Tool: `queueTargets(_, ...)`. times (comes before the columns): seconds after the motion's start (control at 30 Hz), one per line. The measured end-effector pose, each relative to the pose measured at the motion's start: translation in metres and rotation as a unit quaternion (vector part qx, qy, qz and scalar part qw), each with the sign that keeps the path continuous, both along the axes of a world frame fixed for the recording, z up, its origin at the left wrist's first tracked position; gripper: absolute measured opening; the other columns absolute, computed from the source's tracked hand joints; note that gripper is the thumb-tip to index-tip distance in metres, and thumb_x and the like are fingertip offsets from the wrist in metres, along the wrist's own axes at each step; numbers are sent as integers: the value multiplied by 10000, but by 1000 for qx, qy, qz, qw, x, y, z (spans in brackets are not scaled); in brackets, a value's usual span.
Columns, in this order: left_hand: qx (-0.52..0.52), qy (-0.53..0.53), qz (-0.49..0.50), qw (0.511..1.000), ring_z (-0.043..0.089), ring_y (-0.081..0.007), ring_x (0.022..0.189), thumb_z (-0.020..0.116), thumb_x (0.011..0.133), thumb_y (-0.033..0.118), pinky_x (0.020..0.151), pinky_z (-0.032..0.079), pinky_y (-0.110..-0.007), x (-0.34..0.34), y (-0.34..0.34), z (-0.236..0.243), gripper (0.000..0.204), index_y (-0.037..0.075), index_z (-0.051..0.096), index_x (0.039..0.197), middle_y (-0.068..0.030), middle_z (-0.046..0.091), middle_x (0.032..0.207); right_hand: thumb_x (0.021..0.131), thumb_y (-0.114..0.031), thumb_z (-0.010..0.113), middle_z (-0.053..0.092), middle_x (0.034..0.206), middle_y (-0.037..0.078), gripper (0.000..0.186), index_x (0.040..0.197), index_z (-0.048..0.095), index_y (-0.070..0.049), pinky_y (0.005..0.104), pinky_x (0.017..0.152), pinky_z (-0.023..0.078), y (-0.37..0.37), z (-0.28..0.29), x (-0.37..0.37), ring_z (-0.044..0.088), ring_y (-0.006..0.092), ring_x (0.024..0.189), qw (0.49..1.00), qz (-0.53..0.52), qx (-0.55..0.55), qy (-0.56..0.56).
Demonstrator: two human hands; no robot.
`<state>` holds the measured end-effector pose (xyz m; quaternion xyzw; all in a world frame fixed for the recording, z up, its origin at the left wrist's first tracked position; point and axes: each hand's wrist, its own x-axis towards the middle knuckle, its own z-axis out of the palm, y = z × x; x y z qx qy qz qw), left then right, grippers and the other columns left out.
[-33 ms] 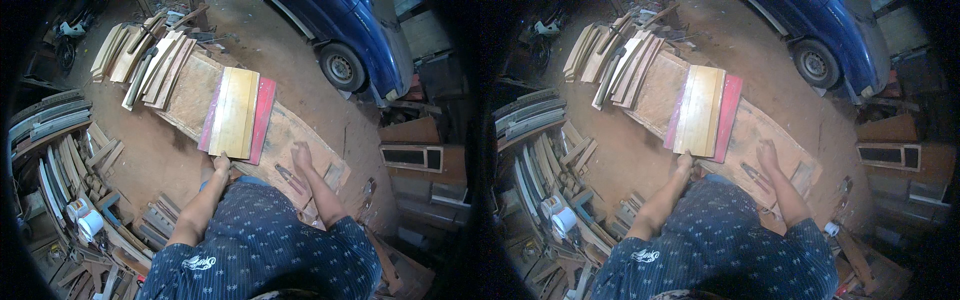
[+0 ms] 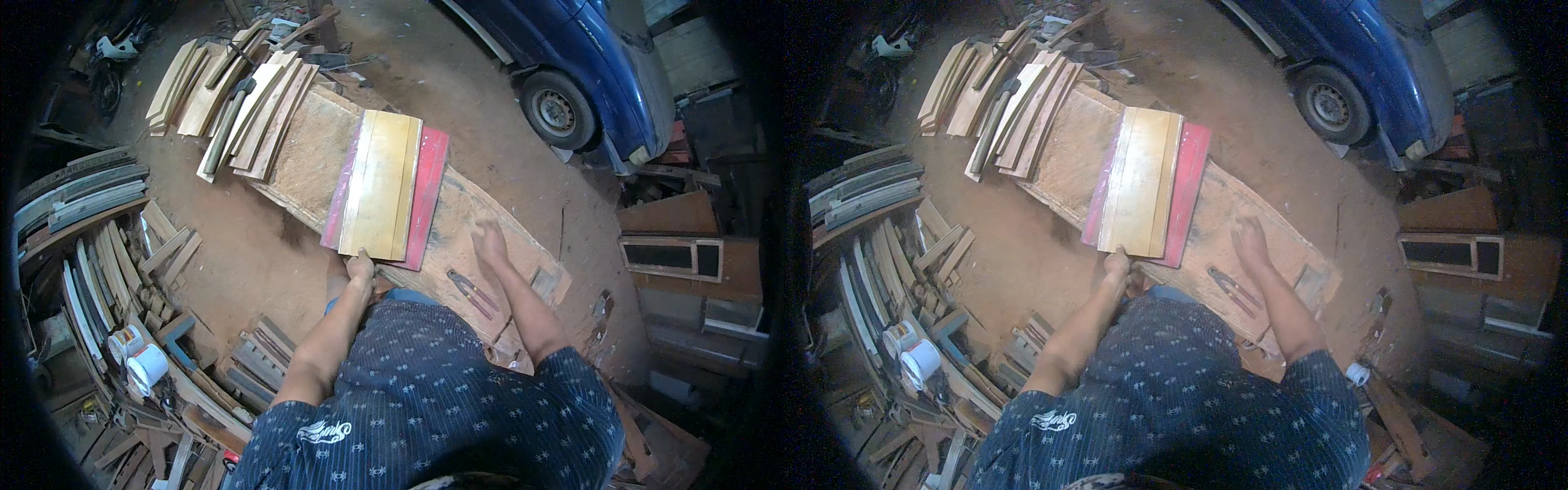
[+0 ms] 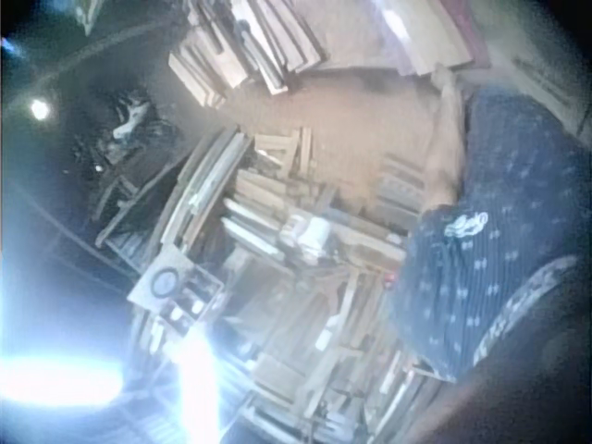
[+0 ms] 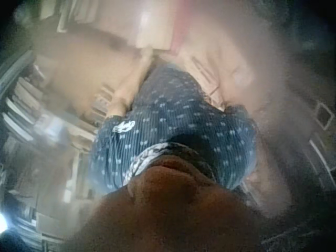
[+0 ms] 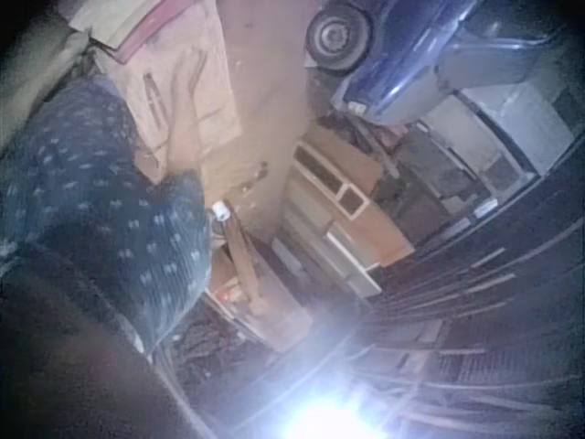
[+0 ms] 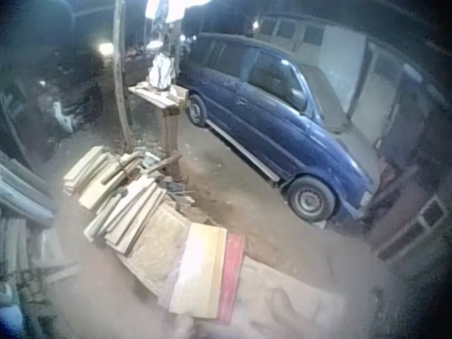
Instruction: The person uses a circular saw to cut a large red-painted board into smaller pieces on a workbench. They then measure and cut additional wooden planks, stacking the finished pieces on the bench.
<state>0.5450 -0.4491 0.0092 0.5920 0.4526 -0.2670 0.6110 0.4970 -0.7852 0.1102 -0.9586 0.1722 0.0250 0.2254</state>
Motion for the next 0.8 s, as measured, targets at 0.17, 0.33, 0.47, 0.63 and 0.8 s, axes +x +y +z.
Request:
queueTargets(0.17,20,-48,83,995,642,-246,656,474,1013,315,532,519,-367,-8,13,-40,417,-77,599,1079,-165,666,926,827,-269,673,655,1091,245,416,1171,652,-36,457,915,490,28,26,201,614,412,1050,991,80,98,41)
queueTargets(0.33,16,-25,89,996,647,-208,776,484,1020,296,622,523,-349,-16,-17,21,378,-54,619,1064,-152,666,910,806,-311,701,639,1173,243,524,1233,607,-23,459,951,475,26,-47,352,601,390,1115,980,194,43,24)
queueTargets(0.47,40,-28,91,995,644,-224,885,478,1023,267,764,515,-349,-24,-25,9,362,-56,621,1101,-159,677,970,781,-387,755,564,1313,253,813,1442,412,-62,442,1059,417,55,-86,403,531,388,1236,973,226,-41,-11)
queueTargets(0.63,155,-72,0,985,643,-301,1013,487,1007,253,902,473,-378,-23,-32,18,388,-43,573,1242,-202,674,1129,739,-459,793,563,1301,278,835,1395,475,-53,443,1045,426,29,-118,395,539,391,1227,954,285,18,86)
queueTargets(0.8,193,-63,45,978,625,-215,914,483,997,225,816,486,-346,-15,-38,2,344,-45,605,1172,-147,686,1036,726,-474,805,663,1142,246,628,1138,682,-16,427,927,495,-8,-103,387,638,350,1076,946,287,126,80)
